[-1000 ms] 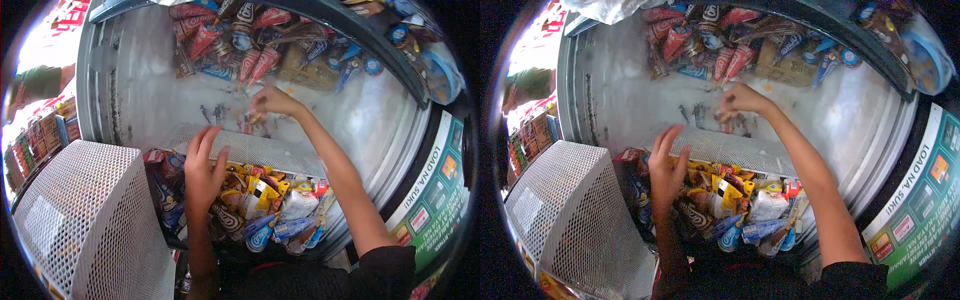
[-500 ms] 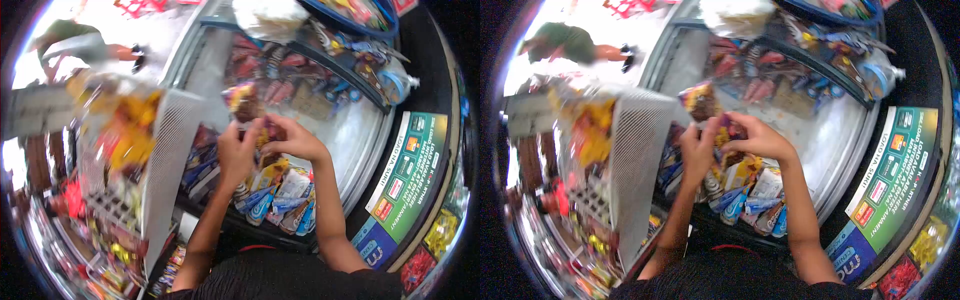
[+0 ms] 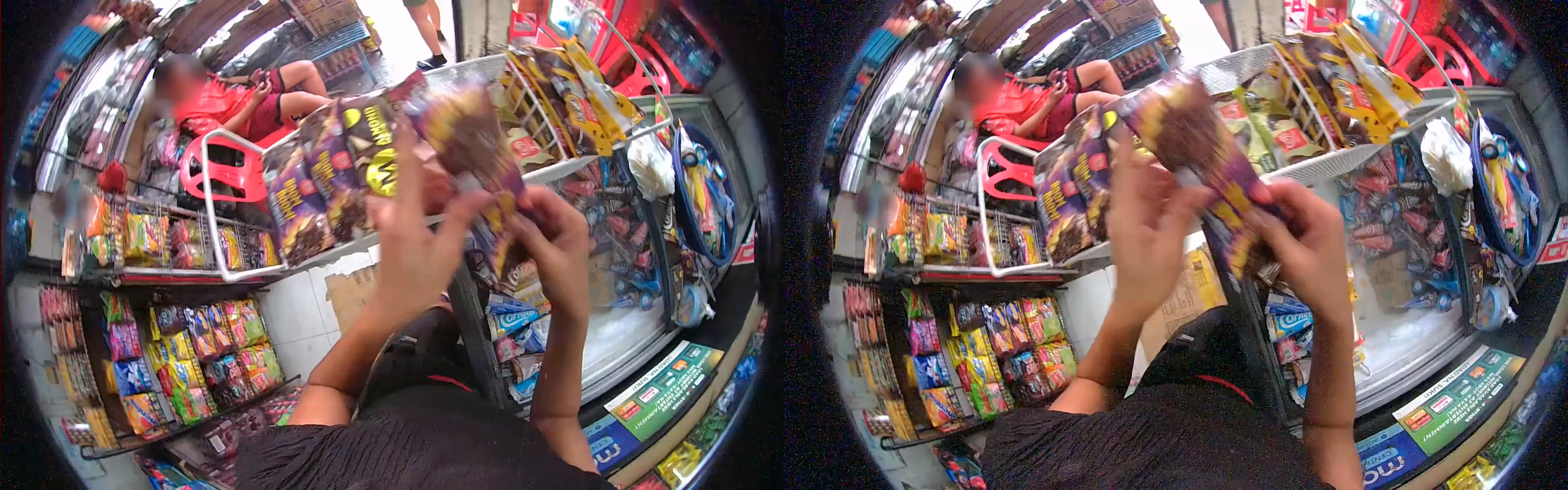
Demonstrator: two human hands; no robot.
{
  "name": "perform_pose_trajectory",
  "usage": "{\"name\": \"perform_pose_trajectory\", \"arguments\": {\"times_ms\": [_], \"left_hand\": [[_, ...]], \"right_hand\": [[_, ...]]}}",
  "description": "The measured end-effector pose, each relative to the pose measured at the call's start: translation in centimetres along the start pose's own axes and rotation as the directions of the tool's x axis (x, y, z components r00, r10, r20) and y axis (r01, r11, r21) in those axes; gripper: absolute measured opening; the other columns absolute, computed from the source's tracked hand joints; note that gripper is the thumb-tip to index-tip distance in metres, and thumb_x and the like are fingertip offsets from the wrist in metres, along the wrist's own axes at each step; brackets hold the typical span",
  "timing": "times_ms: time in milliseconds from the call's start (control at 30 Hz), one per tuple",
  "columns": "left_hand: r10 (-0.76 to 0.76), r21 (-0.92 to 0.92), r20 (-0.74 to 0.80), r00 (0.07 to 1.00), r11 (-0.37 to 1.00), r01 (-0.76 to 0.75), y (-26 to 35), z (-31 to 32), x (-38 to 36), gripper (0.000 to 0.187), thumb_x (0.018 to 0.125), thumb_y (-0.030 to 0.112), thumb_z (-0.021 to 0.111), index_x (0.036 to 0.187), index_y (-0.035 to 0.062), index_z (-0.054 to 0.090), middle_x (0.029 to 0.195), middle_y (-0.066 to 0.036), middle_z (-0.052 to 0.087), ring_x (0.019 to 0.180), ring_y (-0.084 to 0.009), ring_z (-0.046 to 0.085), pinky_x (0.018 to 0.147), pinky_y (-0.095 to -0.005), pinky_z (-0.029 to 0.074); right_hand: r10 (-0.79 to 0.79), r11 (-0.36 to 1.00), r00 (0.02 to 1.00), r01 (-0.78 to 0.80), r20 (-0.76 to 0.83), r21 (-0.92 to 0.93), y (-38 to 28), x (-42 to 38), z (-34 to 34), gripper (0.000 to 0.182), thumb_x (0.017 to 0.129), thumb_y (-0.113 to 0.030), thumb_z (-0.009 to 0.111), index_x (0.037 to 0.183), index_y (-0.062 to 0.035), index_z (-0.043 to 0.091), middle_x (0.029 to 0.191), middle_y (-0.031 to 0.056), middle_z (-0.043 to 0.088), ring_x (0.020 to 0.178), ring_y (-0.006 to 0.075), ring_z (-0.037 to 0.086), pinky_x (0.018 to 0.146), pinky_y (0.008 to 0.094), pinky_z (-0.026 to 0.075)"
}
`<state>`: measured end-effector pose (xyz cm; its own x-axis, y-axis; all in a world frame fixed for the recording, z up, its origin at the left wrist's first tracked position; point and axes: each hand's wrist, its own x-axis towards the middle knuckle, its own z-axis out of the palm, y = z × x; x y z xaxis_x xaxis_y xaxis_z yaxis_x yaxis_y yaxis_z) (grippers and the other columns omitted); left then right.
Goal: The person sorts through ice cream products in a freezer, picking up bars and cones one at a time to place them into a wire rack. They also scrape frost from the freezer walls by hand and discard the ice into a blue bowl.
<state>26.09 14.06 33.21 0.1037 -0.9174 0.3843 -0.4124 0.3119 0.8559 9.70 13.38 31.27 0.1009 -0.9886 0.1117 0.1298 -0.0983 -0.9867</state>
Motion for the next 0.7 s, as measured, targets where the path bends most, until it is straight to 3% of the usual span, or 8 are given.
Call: {"name": "perform_pose_trajectory", "arguments": {"times_ms": [67, 133, 167, 267, 333, 467, 567, 700], "left_hand": [[0.164, -0.097, -0.233, 0.958, 0.977, -0.191, -0.2, -3.3, 0.7, 0.074, 0.088, 0.021, 0.064, 0.143, -0.0022, 0.020, 0.129, -0.015, 0.040, 0.114, -0.0224, 0.044, 0.098, -0.0336, 0.037], [0.198, 0.108, -0.380, 0.904, 0.980, -0.169, -1.2, -6.8, 0.1, 0.064, 0.092, 0.027, 0.056, 0.141, -0.0020, 0.025, 0.140, -0.016, 0.032, 0.124, -0.0248, 0.038, 0.102, -0.0393, 0.032], [0.208, 0.158, -0.400, 0.893, 0.975, -0.156, -1.2, -8.0, -0.2, 0.061, 0.093, 0.029, 0.053, 0.139, -0.0029, 0.027, 0.139, -0.017, 0.033, 0.125, -0.0259, 0.038, 0.103, -0.0393, 0.031], [0.192, 0.248, -0.379, 0.905, 0.963, -0.100, -2.2, -10.3, -0.7, 0.054, 0.095, 0.029, 0.048, 0.136, -0.0043, 0.034, 0.136, -0.020, 0.038, 0.123, -0.0300, 0.041, 0.103, -0.0396, 0.030], [0.162, 0.285, -0.340, 0.926, 0.956, -0.063, -2.9, -10.7, -0.6, 0.049, 0.096, 0.028, 0.045, 0.133, -0.0049, 0.039, 0.134, -0.023, 0.042, 0.122, -0.0329, 0.043, 0.103, -0.0400, 0.031], [0.096, 0.441, -0.175, 0.980, 0.898, -0.009, -4.2, -11.0, -0.2, 0.038, 0.095, 0.021, 0.045, 0.123, -0.0050, 0.051, 0.126, -0.027, 0.049, 0.116, -0.0414, 0.048, 0.100, -0.0438, 0.035], [0.146, 0.583, -0.120, 0.982, 0.811, -0.049, -4.4, -10.9, 0.4, 0.035, 0.093, 0.018, 0.048, 0.120, -0.0047, 0.053, 0.124, -0.026, 0.051, 0.113, -0.0405, 0.051, 0.097, -0.0443, 0.039], [0.237, 0.689, -0.108, 0.966, 0.718, -0.099, -3.8, -10.0, 0.4, 0.032, 0.089, 0.011, 0.055, 0.118, -0.0023, 0.055, 0.121, -0.020, 0.055, 0.114, -0.0327, 0.052, 0.099, -0.0382, 0.037]], "right_hand": [[-0.032, 0.999, 0.995, 0.032, 0.099, -0.003, -1.6, 2.2, 4.3, 0.022, 0.083, -0.007, 0.064, 0.102, 0.0035, 0.061, 0.085, 0.0046, 0.065, 0.077, 0.0070, 0.059, 0.068, 0.0221, 0.047], [-0.099, 0.987, 0.974, 0.123, 0.206, -0.103, -2.1, 4.2, 8.0, 0.025, 0.083, -0.010, 0.065, 0.104, 0.0033, 0.061, 0.085, 0.0044, 0.066, 0.077, 0.0051, 0.059, 0.067, 0.0196, 0.047], [-0.127, 0.944, 0.964, 0.190, 0.235, -0.268, -1.3, 5.3, 9.6, 0.023, 0.083, -0.011, 0.066, 0.100, 0.0039, 0.063, 0.080, 0.0040, 0.067, 0.073, 0.0034, 0.058, 0.063, 0.0195, 0.046], [-0.205, 0.953, 0.951, 0.249, 0.232, -0.176, 0.5, 5.9, 14.3, 0.026, 0.081, -0.010, 0.068, 0.101, 0.0057, 0.063, 0.074, 0.0031, 0.066, 0.062, 0.0005, 0.050, 0.052, 0.0209, 0.041], [-0.272, 0.910, 0.932, 0.329, 0.239, -0.251, 0.1, 5.4, 15.7, 0.037, 0.079, -0.017, 0.065, 0.109, 0.0040, 0.059, 0.069, 0.0214, 0.063, 0.065, 0.0312, 0.065, 0.060, 0.0362, 0.050], [-0.322, 0.727, 0.909, 0.417, 0.266, -0.546, 0.0, 4.1, 16.5, 0.040, 0.082, -0.018, 0.060, 0.116, 0.0029, 0.054, 0.064, 0.0194, 0.062, 0.064, 0.0311, 0.066, 0.057, 0.0376, 0.051], [-0.118, 0.396, 0.926, 0.375, 0.359, -0.838, -1.7, 2.9, 15.4, 0.043, 0.089, -0.031, 0.053, 0.125, -0.0083, 0.053, 0.066, 0.0183, 0.063, 0.059, 0.0328, 0.063, 0.052, 0.0447, 0.049], [-0.214, 0.476, 0.931, 0.363, 0.294, -0.801, -2.2, -0.3, 9.9, 0.041, 0.088, -0.027, 0.057, 0.125, -0.0095, 0.053, 0.059, 0.0134, 0.059, 0.050, 0.0294, 0.059, 0.047, 0.0394, 0.046]]}}
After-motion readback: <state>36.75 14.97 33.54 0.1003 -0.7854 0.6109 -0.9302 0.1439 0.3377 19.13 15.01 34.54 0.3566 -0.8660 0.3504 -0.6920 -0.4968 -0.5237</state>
